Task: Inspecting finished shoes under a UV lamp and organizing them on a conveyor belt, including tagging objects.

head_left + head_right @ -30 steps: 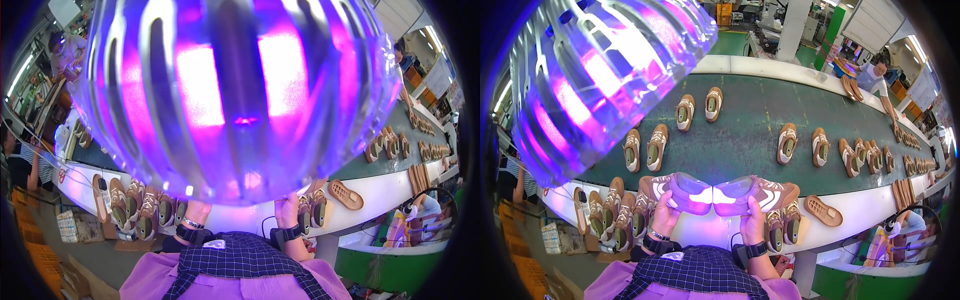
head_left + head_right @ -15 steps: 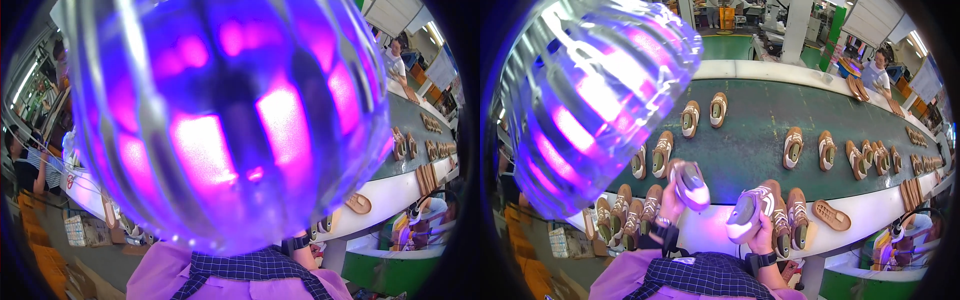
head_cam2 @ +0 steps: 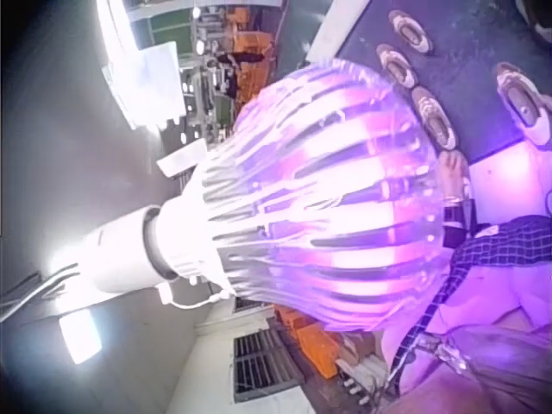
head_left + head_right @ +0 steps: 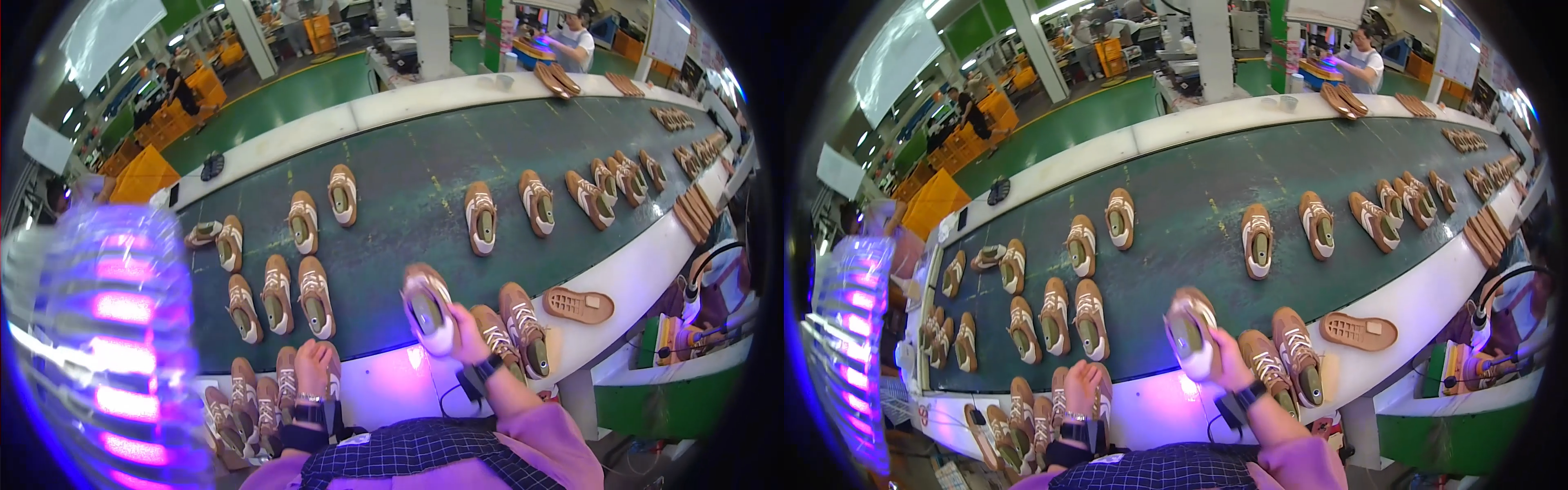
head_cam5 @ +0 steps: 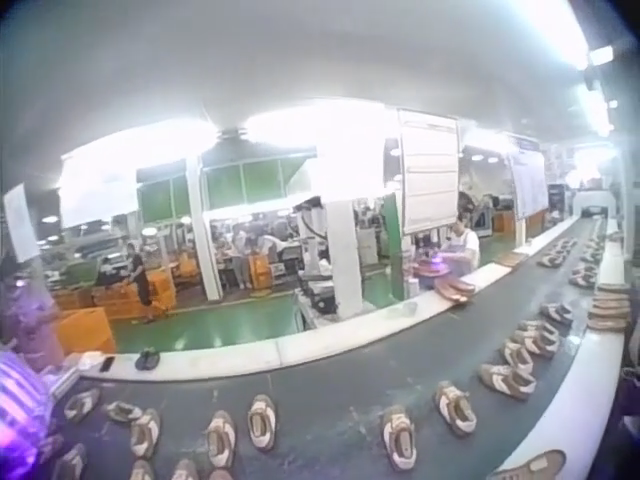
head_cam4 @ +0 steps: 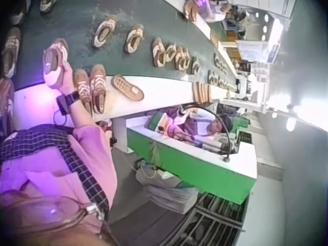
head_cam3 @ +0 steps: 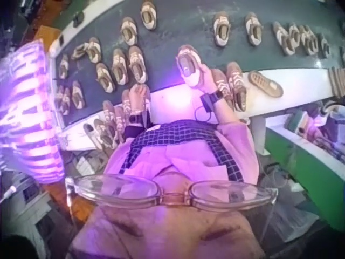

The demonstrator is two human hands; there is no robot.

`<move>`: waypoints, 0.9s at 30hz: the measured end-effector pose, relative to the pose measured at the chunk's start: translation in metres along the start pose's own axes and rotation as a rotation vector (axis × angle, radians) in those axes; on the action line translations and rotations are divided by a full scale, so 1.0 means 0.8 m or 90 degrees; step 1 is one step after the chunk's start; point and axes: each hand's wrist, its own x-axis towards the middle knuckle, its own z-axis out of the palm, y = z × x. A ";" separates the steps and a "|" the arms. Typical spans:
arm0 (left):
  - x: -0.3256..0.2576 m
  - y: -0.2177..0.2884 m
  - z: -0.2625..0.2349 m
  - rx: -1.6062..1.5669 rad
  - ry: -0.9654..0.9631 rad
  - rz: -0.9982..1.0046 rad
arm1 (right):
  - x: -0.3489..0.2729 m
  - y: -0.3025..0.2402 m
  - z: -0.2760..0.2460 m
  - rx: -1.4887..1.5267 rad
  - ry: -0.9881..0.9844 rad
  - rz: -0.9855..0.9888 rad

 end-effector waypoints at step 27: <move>-0.060 -0.045 0.121 0.162 -0.159 -0.193 | 0.211 -0.240 -0.147 -0.605 0.579 -0.219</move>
